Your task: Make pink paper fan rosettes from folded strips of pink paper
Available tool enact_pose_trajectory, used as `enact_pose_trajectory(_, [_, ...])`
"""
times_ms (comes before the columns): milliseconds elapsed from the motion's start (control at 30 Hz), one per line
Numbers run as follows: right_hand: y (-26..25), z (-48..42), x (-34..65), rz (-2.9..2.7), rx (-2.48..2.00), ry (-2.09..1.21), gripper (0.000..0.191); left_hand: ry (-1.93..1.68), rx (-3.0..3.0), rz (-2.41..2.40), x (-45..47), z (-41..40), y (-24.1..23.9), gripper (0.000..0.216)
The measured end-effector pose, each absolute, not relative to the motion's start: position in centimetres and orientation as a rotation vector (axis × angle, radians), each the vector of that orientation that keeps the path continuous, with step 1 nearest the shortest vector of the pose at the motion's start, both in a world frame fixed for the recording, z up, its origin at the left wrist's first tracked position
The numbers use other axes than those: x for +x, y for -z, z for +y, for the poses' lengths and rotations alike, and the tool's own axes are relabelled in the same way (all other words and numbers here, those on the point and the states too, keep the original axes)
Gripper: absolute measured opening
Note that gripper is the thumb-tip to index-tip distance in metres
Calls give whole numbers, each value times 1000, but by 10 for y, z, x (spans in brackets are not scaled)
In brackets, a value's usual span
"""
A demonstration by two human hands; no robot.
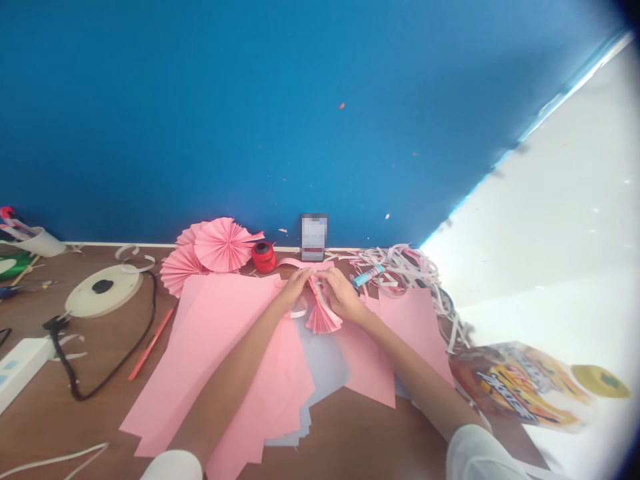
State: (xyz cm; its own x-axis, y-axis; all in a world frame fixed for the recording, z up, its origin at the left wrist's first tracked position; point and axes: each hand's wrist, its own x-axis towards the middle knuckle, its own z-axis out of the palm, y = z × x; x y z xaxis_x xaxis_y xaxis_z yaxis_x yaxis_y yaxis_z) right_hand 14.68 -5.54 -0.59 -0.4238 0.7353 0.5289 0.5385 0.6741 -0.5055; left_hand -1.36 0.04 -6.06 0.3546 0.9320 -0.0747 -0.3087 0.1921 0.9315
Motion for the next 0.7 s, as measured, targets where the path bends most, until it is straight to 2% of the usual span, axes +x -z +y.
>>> enact_pose_trajectory(100, [-16, -58, 157, -2318, -925, -486, 32, -1042, 906, 740, -13, -2, 56, 33])
enact_pose_trajectory(233, [-51, -69, 176, -2556, -797, -1034, 20, -1067, 855, 717, -13, -2, 53, 38])
enact_pose_trajectory(367, [-84, -91, 179, -2721, -611, -1463, 21, -1158, 772, 747, -15, 2, 55, 38])
enact_pose_trajectory(433, [-96, -104, 170, -2756, -366, -1592, 22, -1189, 731, 751, -16, 4, 55, 36])
enact_pose_trajectory(533, [-108, -118, 156, -2745, 352, -1864, 18, -1243, 671, 724, -18, 6, 53, 32])
enact_pose_trajectory(567, [-110, -119, 155, -2718, 477, -1896, 16, -1254, 658, 708, -18, 6, 53, 31])
enact_pose_trajectory(633, [-111, -115, 162, -2715, 424, -1861, 14, -1242, 653, 676, -18, 5, 51, 32])
enact_pose_trajectory(700, [-106, -101, 181, -2685, -7, -1675, 14, -1194, 675, 651, -17, 3, 50, 34])
